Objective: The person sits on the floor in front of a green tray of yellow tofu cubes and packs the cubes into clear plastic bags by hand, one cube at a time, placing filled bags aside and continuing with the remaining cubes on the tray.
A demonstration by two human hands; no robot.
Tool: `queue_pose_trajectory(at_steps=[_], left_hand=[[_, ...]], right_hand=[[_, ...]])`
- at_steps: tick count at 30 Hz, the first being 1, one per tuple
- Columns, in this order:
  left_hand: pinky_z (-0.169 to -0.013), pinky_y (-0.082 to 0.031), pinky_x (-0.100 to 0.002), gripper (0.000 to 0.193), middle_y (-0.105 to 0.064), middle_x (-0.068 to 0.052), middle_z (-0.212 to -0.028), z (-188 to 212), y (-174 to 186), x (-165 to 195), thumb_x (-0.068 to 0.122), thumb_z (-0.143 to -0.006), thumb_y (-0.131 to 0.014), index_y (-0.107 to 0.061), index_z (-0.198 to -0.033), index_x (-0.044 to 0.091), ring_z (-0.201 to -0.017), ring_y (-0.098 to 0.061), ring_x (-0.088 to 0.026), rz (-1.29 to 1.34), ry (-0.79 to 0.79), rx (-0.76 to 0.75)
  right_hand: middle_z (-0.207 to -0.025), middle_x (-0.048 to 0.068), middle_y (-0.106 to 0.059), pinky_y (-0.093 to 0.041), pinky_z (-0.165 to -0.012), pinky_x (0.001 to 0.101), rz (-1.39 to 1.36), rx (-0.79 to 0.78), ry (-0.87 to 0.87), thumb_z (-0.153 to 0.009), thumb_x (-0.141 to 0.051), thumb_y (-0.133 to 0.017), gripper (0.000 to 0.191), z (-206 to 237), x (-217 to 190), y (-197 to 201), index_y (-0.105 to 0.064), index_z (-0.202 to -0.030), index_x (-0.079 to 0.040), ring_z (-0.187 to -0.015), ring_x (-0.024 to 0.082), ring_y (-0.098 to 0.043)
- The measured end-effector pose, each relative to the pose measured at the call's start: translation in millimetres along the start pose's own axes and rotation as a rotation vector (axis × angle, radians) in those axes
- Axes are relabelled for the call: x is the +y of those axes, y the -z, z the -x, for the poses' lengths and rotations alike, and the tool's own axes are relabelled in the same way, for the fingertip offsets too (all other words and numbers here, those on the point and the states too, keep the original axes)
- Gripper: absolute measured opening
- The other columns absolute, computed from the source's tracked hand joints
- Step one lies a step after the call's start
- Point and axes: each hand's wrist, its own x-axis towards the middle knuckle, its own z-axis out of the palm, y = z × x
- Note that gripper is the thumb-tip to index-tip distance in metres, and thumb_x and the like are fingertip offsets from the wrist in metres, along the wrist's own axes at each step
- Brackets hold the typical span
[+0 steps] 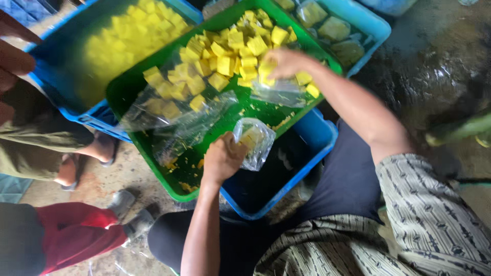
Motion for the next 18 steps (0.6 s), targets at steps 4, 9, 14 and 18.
queue_pose_trajectory(at_steps=[4,9,14,18], left_hand=[[-0.068,-0.053,-0.050,0.040,-0.070,-0.027,-0.079,1,8,-4,0.042,-0.089,-0.073,-0.059,-0.084,0.005,-0.080,-0.067,-0.045,0.010,0.125,-0.051],[-0.066,-0.056,-0.046,0.045,-0.072,-0.023,-0.090,1,11,-15,0.030,-0.084,-0.078,-0.059,-0.113,0.002,-0.079,-0.071,-0.041,0.187,-0.099,0.099],[-0.060,-0.055,-0.040,0.062,-0.069,-0.015,-0.075,8,8,-32,0.025,-0.077,-0.082,-0.054,-0.127,0.003,-0.063,-0.070,-0.032,0.322,-0.088,0.044],[-0.060,-0.054,-0.039,0.049,-0.069,-0.016,-0.070,5,1,-36,0.033,-0.084,-0.081,-0.061,-0.117,0.003,-0.061,-0.070,-0.031,0.215,0.061,0.006]], right_hand=[[-0.114,0.017,-0.074,-0.060,-0.083,0.0455,0.173,-0.303,-0.328,-0.076,-0.046,-0.078,0.067,-7,-13,9,-0.070,-0.126,-0.001,-0.099,0.034,-0.075],[-0.114,0.027,-0.068,-0.053,-0.087,0.0458,0.548,0.042,0.114,-0.071,-0.053,-0.092,0.071,9,-25,-50,-0.073,-0.109,0.003,-0.101,0.039,-0.066],[-0.116,0.018,-0.072,-0.060,-0.082,0.0433,-0.108,0.085,-0.071,-0.086,-0.028,-0.079,0.047,26,-28,-25,-0.065,-0.128,-0.011,-0.100,0.029,-0.072],[-0.124,0.010,-0.070,-0.062,-0.092,0.0353,-0.776,0.080,0.158,-0.096,-0.016,-0.073,0.045,85,-53,0,-0.060,-0.138,-0.004,-0.109,0.020,-0.072]])
